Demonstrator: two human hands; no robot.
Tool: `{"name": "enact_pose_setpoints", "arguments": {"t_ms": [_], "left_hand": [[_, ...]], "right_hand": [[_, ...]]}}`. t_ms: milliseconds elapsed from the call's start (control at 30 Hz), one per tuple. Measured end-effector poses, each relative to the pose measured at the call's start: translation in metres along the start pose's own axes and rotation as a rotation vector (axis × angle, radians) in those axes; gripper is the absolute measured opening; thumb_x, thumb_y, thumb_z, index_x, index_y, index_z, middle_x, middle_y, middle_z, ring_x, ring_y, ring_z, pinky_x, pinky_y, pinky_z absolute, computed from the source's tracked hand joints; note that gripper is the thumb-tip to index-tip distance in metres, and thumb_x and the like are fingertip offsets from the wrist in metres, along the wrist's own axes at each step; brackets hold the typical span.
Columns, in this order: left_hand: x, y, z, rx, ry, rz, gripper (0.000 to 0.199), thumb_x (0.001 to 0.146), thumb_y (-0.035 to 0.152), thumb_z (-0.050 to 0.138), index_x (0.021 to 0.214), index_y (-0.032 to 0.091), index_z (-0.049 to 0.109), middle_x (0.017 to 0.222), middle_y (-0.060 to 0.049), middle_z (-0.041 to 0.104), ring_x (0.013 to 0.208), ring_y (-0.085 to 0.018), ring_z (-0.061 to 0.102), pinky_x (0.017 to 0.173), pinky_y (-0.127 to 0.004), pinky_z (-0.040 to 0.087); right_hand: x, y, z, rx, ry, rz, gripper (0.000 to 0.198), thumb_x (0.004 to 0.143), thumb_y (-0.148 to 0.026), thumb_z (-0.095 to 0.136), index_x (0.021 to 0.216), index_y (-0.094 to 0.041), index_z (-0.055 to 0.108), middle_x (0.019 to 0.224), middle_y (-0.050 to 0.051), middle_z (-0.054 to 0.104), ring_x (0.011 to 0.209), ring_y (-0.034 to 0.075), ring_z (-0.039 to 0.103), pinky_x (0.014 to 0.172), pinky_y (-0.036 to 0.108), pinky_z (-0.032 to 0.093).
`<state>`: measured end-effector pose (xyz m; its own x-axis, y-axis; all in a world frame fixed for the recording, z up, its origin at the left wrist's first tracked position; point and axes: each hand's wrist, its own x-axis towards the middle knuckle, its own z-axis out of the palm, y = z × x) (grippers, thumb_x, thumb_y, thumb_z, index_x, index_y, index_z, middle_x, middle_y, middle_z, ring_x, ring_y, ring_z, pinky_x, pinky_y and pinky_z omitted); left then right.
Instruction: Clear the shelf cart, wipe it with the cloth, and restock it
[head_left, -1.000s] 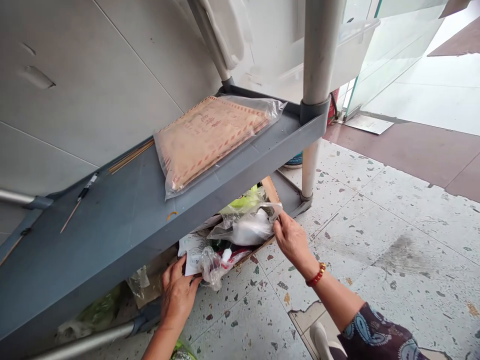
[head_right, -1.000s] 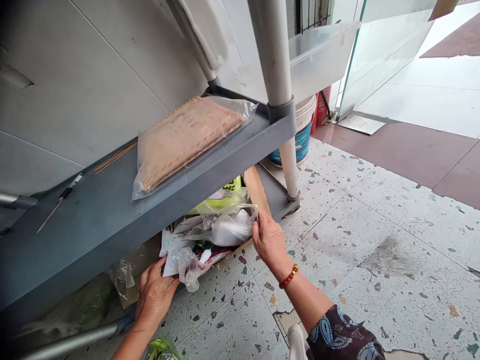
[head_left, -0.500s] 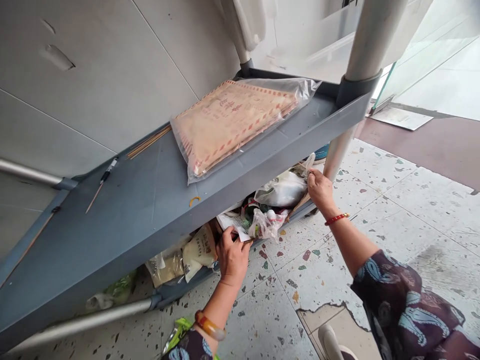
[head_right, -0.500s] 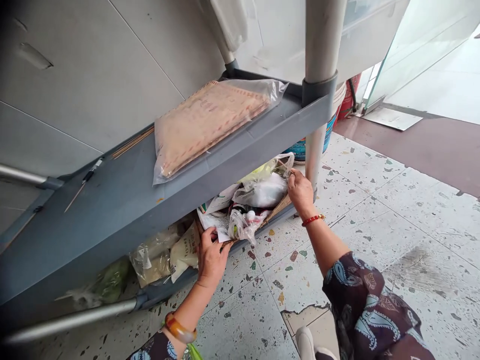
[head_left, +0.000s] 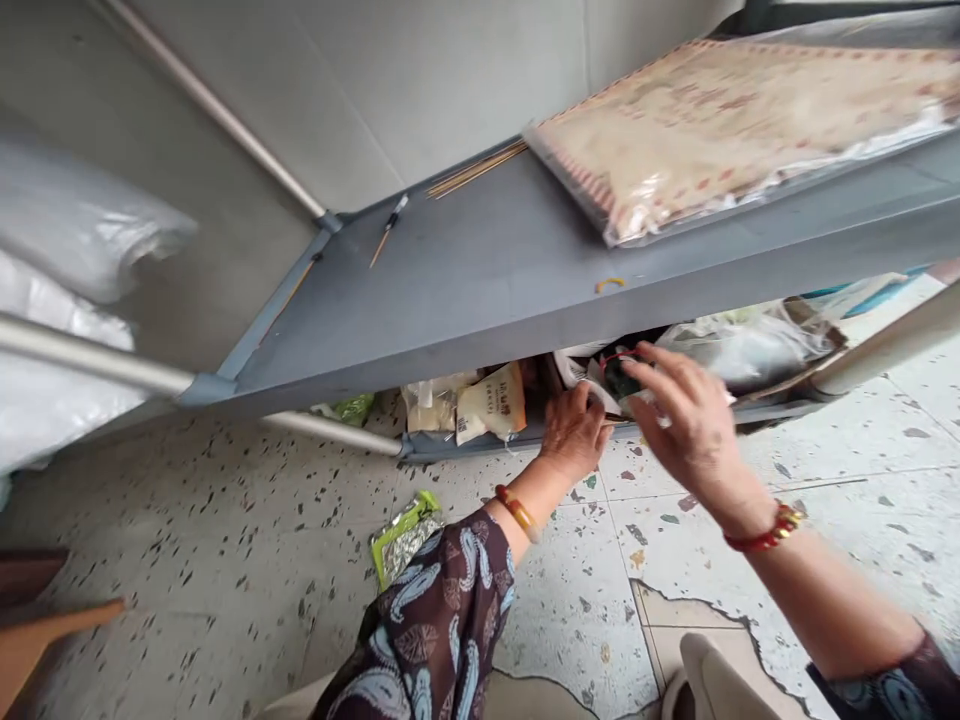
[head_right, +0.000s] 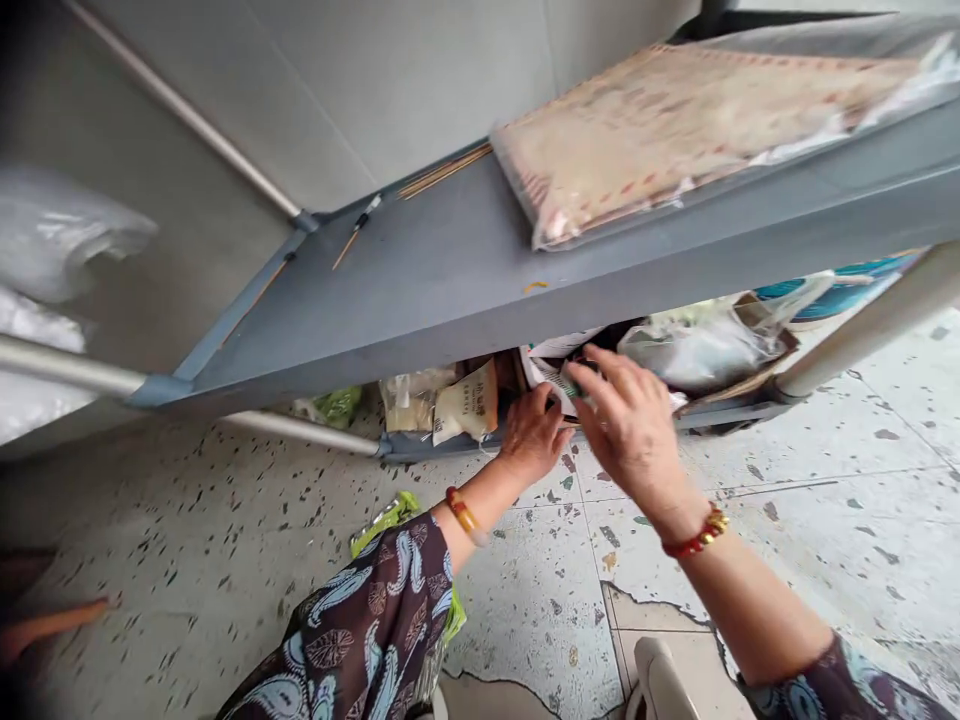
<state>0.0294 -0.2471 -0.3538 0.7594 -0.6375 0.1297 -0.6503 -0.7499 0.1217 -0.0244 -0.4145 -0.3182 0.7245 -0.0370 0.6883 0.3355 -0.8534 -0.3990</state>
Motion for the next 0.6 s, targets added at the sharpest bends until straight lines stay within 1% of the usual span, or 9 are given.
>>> {"name": "enact_pose_setpoints", "arguments": {"t_ms": [67, 167, 267, 300, 333, 400, 500, 533, 600], "left_hand": [[-0.018, -0.011, -0.005, -0.065, 0.032, 0.066, 0.042, 0.091, 0.026, 0.054, 0.131, 0.016, 0.053, 0.142, -0.017, 0.047, 0.129, -0.034, 0.047, 0.111, -0.054, 0.037], [-0.064, -0.042, -0.026, -0.113, -0.019, 0.133, 0.049, 0.089, 0.02, 0.056, 0.137, 0.017, 0.048, 0.154, -0.014, 0.038, 0.144, -0.032, 0.031, 0.121, -0.052, 0.021], [-0.125, -0.089, -0.051, -0.179, -0.337, 0.0, 0.05, 0.087, 0.018, 0.058, 0.136, 0.019, 0.051, 0.158, -0.013, 0.033, 0.14, -0.031, 0.037, 0.119, -0.049, 0.026], [-0.146, -0.107, -0.057, -0.212, -0.479, -0.085, 0.05, 0.085, 0.021, 0.061, 0.134, 0.02, 0.053, 0.156, -0.013, 0.036, 0.137, -0.031, 0.041, 0.117, -0.049, 0.029], [-0.166, -0.126, -0.06, -0.231, -0.539, -0.133, 0.045, 0.082, 0.023, 0.065, 0.127, 0.02, 0.06, 0.149, -0.015, 0.045, 0.13, -0.032, 0.049, 0.113, -0.049, 0.034], [-0.198, -0.161, -0.059, -0.266, -0.6, -0.207, 0.033, 0.077, 0.023, 0.07, 0.109, 0.019, 0.069, 0.124, -0.015, 0.064, 0.11, -0.031, 0.062, 0.102, -0.046, 0.045], [-0.23, -0.201, -0.041, -0.328, -0.611, -0.315, 0.025, 0.075, 0.021, 0.068, 0.1, 0.017, 0.072, 0.108, -0.015, 0.069, 0.098, -0.03, 0.066, 0.09, -0.041, 0.049], [-0.237, -0.209, -0.033, -0.358, -0.606, -0.345, 0.025, 0.075, 0.021, 0.068, 0.099, 0.017, 0.072, 0.106, -0.016, 0.07, 0.098, -0.03, 0.066, 0.089, -0.04, 0.048], [-0.248, -0.221, -0.017, -0.438, -0.589, -0.391, 0.025, 0.073, 0.022, 0.07, 0.098, 0.018, 0.072, 0.102, -0.015, 0.072, 0.098, -0.031, 0.066, 0.088, -0.038, 0.047]], "right_hand": [[-0.004, -0.029, 0.024, -0.006, -0.171, -0.083, 0.04, 0.096, -0.026, 0.053, 0.136, -0.026, 0.053, 0.144, 0.009, 0.055, 0.129, 0.028, 0.053, 0.102, 0.047, 0.044], [-0.019, -0.037, 0.054, -0.063, -0.282, -0.125, 0.036, 0.098, -0.027, 0.049, 0.133, -0.023, 0.056, 0.141, 0.01, 0.058, 0.129, 0.029, 0.052, 0.103, 0.049, 0.042], [-0.025, -0.031, 0.06, -0.113, -0.336, -0.167, 0.038, 0.097, -0.024, 0.048, 0.134, -0.022, 0.057, 0.14, 0.01, 0.059, 0.131, 0.031, 0.05, 0.102, 0.05, 0.043], [-0.022, -0.033, 0.056, -0.131, -0.343, -0.181, 0.039, 0.097, -0.023, 0.048, 0.135, -0.022, 0.056, 0.14, 0.011, 0.059, 0.132, 0.032, 0.049, 0.103, 0.051, 0.042], [-0.017, -0.039, 0.052, -0.144, -0.346, -0.193, 0.04, 0.096, -0.024, 0.049, 0.135, -0.021, 0.056, 0.14, 0.012, 0.059, 0.134, 0.033, 0.048, 0.105, 0.052, 0.04], [-0.005, -0.059, 0.047, -0.136, -0.371, -0.221, 0.039, 0.095, -0.025, 0.051, 0.134, -0.022, 0.058, 0.14, 0.011, 0.059, 0.135, 0.033, 0.046, 0.109, 0.054, 0.035], [0.003, -0.093, 0.07, 0.015, -0.53, -0.212, 0.037, 0.096, -0.025, 0.048, 0.131, -0.022, 0.06, 0.136, 0.011, 0.062, 0.126, 0.029, 0.054, 0.107, 0.049, 0.039], [0.001, -0.1, 0.088, 0.077, -0.584, -0.151, 0.038, 0.095, -0.027, 0.049, 0.13, -0.02, 0.06, 0.132, 0.013, 0.064, 0.121, 0.029, 0.059, 0.102, 0.046, 0.043], [-0.007, -0.105, 0.13, 0.206, -0.598, 0.081, 0.039, 0.09, -0.034, 0.058, 0.121, -0.012, 0.065, 0.118, 0.018, 0.07, 0.106, 0.03, 0.065, 0.09, 0.042, 0.049]]}}
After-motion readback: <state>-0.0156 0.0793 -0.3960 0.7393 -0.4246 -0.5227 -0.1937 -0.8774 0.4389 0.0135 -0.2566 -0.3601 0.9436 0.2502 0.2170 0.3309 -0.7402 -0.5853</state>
